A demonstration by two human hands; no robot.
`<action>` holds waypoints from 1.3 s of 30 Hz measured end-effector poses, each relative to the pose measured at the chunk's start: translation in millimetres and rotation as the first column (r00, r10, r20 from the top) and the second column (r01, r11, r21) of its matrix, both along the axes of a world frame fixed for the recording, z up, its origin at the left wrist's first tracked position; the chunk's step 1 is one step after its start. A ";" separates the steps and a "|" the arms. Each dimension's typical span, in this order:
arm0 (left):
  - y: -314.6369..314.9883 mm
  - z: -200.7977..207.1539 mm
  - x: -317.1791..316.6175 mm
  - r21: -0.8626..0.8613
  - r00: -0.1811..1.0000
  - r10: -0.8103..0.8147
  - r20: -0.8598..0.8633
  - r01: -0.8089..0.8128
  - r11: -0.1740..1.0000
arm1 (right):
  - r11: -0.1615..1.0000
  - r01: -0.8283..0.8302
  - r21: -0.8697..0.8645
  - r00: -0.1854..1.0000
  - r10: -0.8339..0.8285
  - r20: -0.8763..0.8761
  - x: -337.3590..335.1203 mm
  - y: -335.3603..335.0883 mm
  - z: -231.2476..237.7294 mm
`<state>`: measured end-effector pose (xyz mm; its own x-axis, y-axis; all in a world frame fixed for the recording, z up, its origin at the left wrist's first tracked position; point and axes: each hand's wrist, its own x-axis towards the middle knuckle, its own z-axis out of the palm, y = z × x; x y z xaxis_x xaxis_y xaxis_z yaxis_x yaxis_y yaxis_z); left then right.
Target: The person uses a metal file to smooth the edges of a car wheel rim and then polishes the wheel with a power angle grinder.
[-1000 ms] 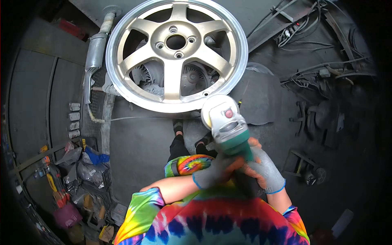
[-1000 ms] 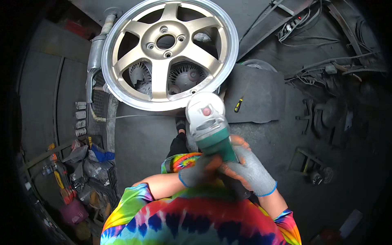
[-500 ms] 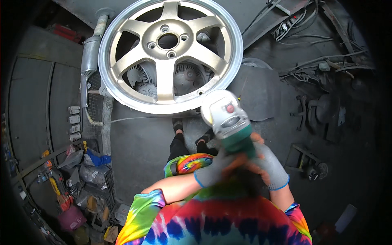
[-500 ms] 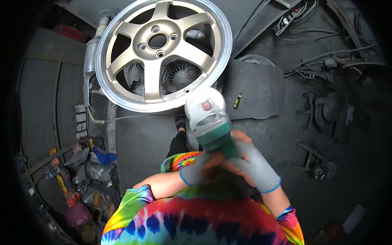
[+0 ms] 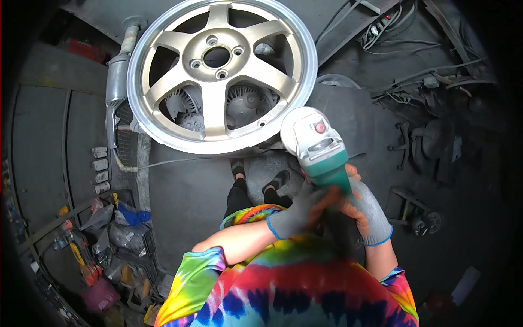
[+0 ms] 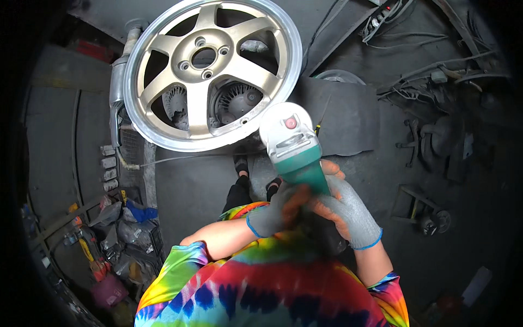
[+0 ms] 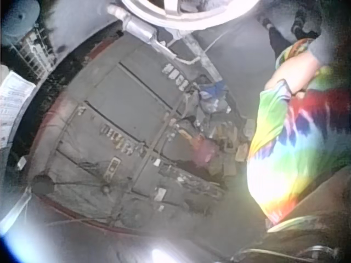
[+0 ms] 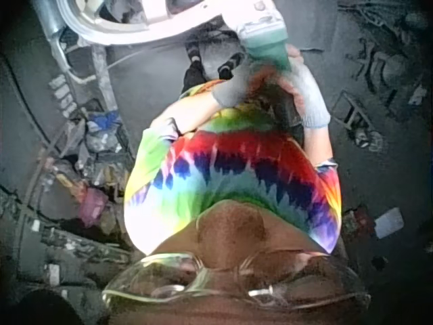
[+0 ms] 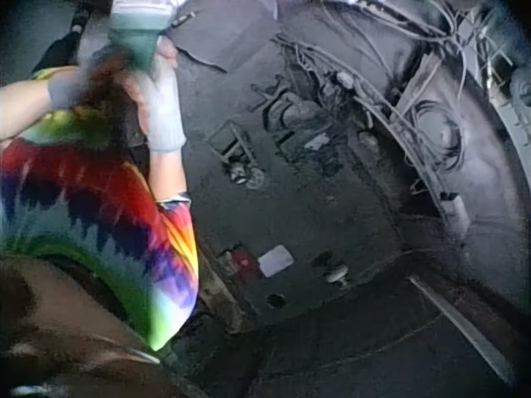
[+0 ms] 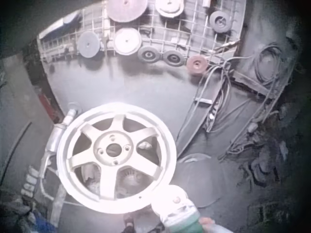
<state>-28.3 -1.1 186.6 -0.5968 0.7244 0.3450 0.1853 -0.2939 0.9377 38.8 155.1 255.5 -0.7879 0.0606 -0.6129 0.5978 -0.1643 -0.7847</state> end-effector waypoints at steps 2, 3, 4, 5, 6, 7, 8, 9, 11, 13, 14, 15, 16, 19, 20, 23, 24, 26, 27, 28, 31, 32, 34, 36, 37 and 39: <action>8.2 7.1 11.5 0.334 0.554 -0.262 0.790 -0.032 0.942 | 0.859 0.083 -0.506 0.993 -0.115 -0.032 10.0 14.0 -11.9; 14.4 -8.8 11.4 0.333 0.558 -0.266 0.786 -0.021 0.943 | 0.751 0.097 -0.653 0.988 -0.151 -0.026 14.4 14.9 -15.9; 20.3 -41.2 11.2 0.718 0.135 -0.718 0.683 0.052 0.694 | 0.863 0.191 -0.468 0.981 -0.184 0.062 20.4 3.2 -17.3; 22.5 -59.4 22.7 0.865 -0.093 -0.862 0.499 -0.010 0.502 | 0.899 0.241 -0.364 0.970 -0.218 0.104 23.7 -3.7 -14.7; 22.9 -77.0 34.0 0.942 -0.314 -0.906 0.283 -0.088 0.325 | 0.925 0.277 -0.260 0.958 -0.246 0.145 26.2 -11.5 -12.1; 15.2 -83.1 68.3 0.819 -0.387 -0.836 0.390 -0.269 0.506 | 0.965 0.094 -0.246 0.994 -0.079 0.069 24.2 -14.8 2.7; 9.0 -76.2 73.0 0.730 -0.436 -0.788 0.436 -0.341 0.592 | 0.972 0.014 -0.236 0.999 -0.002 0.053 19.4 -16.9 12.5; 1.9 -69.9 77.5 0.624 -0.474 -0.738 0.481 -0.407 0.668 | 0.971 -0.072 -0.229 0.996 0.081 0.032 14.0 -19.2 20.9; -27.4 5.8 47.3 0.449 -0.348 -0.521 0.780 -0.268 0.852 | 0.918 -0.086 -0.388 0.989 0.126 0.080 8.5 -20.1 27.8; -44.5 -6.1 48.8 0.247 -0.044 -0.244 0.969 0.070 0.966 | 0.853 -0.001 -0.521 0.989 0.080 0.128 8.2 -19.3 20.5; -53.0 -12.9 50.1 0.094 0.126 -0.123 0.984 0.219 0.971 | 0.863 0.014 -0.506 0.993 0.045 0.106 9.1 -17.0 11.6; -52.5 -8.6 46.4 0.303 -0.080 -0.294 0.953 0.153 0.941 | 0.834 -0.094 -0.543 0.957 0.225 0.181 14.4 -9.6 -13.2; -53.2 -1.1 46.1 0.303 -0.034 -0.301 0.953 0.129 0.944 | 0.833 -0.191 -0.520 0.945 0.299 0.132 16.3 -10.5 -17.0; -52.4 11.6 46.9 0.282 0.228 -0.284 0.931 0.045 0.958 | 0.788 -0.229 -0.571 0.948 0.315 0.054 13.1 -22.1 -9.4; -53.8 16.6 44.7 0.253 0.239 -0.252 0.938 0.028 0.967 | 0.778 -0.215 -0.591 0.955 0.293 0.038 11.9 -23.3 -10.0; -53.7 35.2 36.4 0.194 0.296 -0.178 0.939 -0.026 0.981 | 0.853 -0.446 -0.272 0.895 0.413 -0.171 11.8 -23.3 -13.8; -53.8 33.3 38.6 0.204 0.304 -0.178 0.936 -0.057 0.977 | 0.841 -0.537 -0.064 0.828 0.511 -0.234 10.6 -24.0 -13.3; -54.3 29.2 43.8 0.224 0.320 -0.177 0.931 -0.116 0.968 | 0.863 -0.502 -0.060 0.850 0.479 -0.221 6.1 -28.3 -6.8; -55.2 28.5 44.1 0.198 0.273 -0.165 0.948 -0.100 0.975 | 0.878 -0.449 -0.164 0.888 0.420 -0.187 6.2 -29.0 -5.9; -54.7 26.8 43.5 0.186 0.250 -0.158 0.955 -0.091 0.978 | 0.885 -0.384 -0.265 0.923 0.357 -0.145 6.4 -29.9 -5.3; -49.7 15.1 43.0 0.268 0.241 -0.236 0.941 -0.109 0.957 | 0.919 -0.395 0.005 0.888 0.383 -0.255 29.4 -27.1 -19.2; -48.2 8.0 42.1 0.297 0.247 -0.262 0.933 -0.120 0.947 | 0.925 -0.358 -0.126 0.933 0.347 -0.097 39.2 -23.9 -25.9; -49.2 -15.9 39.0 0.305 0.149 -0.312 0.938 0.073 0.950 | 0.917 -0.386 -0.098 0.922 0.382 -0.058 23.4 -17.4 -22.8; -45.8 -29.4 53.2 0.196 0.181 -0.189 0.965 -0.025 0.980 | 0.887 -0.462 -0.005 0.875 0.455 -0.165 5.8 -10.7 -20.3; -46.3 -40.0 62.3 0.164 0.180 -0.151 0.972 -0.061 0.985 | 0.856 -0.511 0.085 0.810 0.512 -0.285 -4.8 -6.9 -20.0; -53.9 -56.5 71.8 0.253 -0.251 -0.298 0.921 -0.196 0.947 | 0.832 -0.532 0.157 0.742 0.548 -0.387 -14.9 -6.6 -17.6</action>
<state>43.5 -55.0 130.2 -0.3194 0.8236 -0.4686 -0.8776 -0.4437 -0.1815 23.8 148.6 237.9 -0.8667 -0.4362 -0.2421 0.2105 0.1202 -0.9702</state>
